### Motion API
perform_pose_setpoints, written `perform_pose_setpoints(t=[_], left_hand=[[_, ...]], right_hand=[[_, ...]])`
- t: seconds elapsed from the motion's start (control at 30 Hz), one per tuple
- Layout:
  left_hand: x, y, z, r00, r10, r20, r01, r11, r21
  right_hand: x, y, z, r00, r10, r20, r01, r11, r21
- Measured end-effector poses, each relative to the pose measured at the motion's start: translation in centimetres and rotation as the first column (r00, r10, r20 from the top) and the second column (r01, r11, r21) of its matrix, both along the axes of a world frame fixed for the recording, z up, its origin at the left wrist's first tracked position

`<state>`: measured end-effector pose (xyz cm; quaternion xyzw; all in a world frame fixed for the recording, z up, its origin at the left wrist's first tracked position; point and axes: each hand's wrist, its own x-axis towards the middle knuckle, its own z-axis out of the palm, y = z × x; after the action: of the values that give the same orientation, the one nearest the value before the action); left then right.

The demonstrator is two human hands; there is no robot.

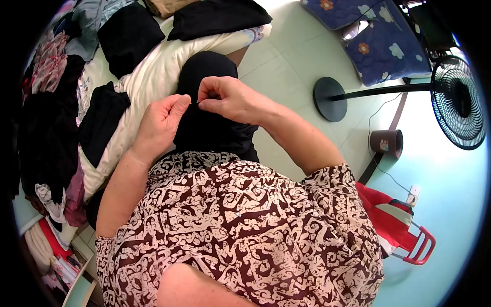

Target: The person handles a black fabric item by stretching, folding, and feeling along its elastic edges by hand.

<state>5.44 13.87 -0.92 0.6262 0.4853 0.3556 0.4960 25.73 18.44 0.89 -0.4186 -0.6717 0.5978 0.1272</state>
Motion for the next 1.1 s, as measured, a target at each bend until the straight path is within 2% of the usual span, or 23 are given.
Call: perform_pose_setpoints(t=[0.13,0.2,0.3,0.5,0.63,0.7,0.83,0.9,1.0,1.03,1.1], left_hand=[[-0.4,0.0,-0.1,1.000,-0.001,0.000,0.001,1.000,0.007],[-0.4,0.1,-0.2,0.999,-0.032,0.011,0.032,0.999,-0.002],[-0.2,0.3,-0.4,0.998,-0.011,0.055,0.012,1.000,-0.019],[-0.1,0.2,-0.7,0.991,-0.041,0.130,0.053,0.995,-0.090],[-0.3,0.2,-0.4,0.987,-0.025,0.156,0.048,0.988,-0.148],[-0.3,0.2,-0.2,0.964,-0.036,0.264,0.097,0.971,-0.221],[0.1,0.0,-0.3,0.948,-0.080,0.309,0.154,0.963,-0.223],[0.3,-0.1,0.1,0.929,-0.060,0.366,0.167,0.948,-0.269],[0.4,0.0,0.1,0.945,-0.050,0.322,0.154,0.940,-0.304],[0.4,0.0,0.0,0.946,-0.048,0.321,0.151,0.940,-0.305],[0.7,-0.1,-0.1,0.937,-0.036,0.348,0.145,0.945,-0.293]], right_hand=[[0.5,-0.1,0.0,0.993,0.021,-0.116,-0.018,0.999,0.032],[0.4,-0.1,0.2,0.990,-0.075,-0.124,0.068,0.996,-0.060],[0.6,0.4,-0.3,0.984,-0.078,-0.161,0.055,0.989,-0.139],[0.1,-0.1,0.3,0.990,-0.126,-0.063,0.119,0.987,-0.104],[0.0,-0.2,-0.2,0.984,-0.138,-0.110,0.128,0.987,-0.093],[0.4,0.1,-0.2,0.978,-0.182,-0.099,0.163,0.971,-0.173],[0.4,-0.1,0.1,0.979,-0.182,-0.095,0.158,0.965,-0.211],[0.2,-0.2,-0.3,0.956,-0.250,-0.153,0.197,0.934,-0.300],[-0.5,-1.0,0.1,0.923,-0.338,-0.184,0.254,0.894,-0.370],[-0.4,-1.0,0.1,0.924,-0.336,-0.184,0.251,0.894,-0.371],[0.0,-0.9,0.2,0.959,-0.215,-0.182,0.159,0.946,-0.281]])
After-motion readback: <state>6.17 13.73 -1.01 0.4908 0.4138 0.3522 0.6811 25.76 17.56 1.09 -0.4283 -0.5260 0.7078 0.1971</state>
